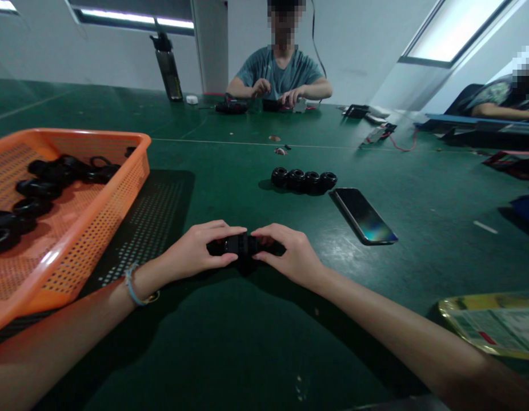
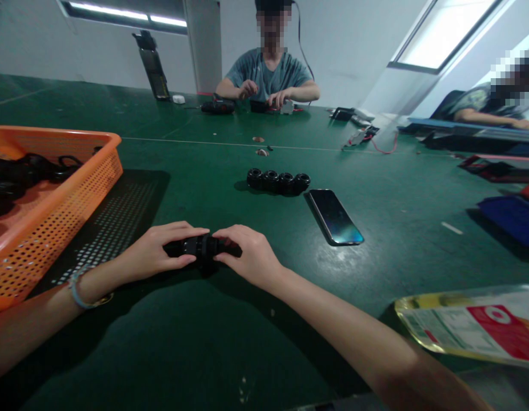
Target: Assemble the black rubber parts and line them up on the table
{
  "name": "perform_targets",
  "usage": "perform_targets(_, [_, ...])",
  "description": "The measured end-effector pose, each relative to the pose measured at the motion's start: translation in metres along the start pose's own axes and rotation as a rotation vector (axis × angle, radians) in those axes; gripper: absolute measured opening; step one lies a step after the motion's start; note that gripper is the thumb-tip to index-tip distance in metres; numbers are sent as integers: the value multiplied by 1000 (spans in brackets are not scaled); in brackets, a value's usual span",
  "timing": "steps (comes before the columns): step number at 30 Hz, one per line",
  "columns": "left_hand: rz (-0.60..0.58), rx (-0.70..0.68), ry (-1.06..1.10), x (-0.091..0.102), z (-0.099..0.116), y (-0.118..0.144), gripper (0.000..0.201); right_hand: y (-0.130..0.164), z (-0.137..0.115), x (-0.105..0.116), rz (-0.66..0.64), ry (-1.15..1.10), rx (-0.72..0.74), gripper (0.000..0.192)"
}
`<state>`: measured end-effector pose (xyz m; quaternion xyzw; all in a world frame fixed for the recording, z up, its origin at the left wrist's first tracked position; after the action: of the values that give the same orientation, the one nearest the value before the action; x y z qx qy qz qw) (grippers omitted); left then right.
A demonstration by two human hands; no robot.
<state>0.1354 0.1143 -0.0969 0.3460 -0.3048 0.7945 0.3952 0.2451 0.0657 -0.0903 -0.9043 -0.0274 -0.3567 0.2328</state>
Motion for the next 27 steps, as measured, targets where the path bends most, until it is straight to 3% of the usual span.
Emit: perform_targets(27, [1, -13, -6, 1, 1, 1, 39, -1, 4, -3, -47, 0, -52, 26])
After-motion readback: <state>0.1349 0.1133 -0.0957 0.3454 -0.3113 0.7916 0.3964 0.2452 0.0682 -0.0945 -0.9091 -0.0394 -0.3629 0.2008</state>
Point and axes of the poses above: each hand's wrist, its own y-axis away from the middle knuckle, its own x-axis out of the back of the hand, z = x × y, the point moved 9 cm from there along -y, towards the middle knuckle, and after that the axes turned 2 degrees about -y, right-handed, at the moved point
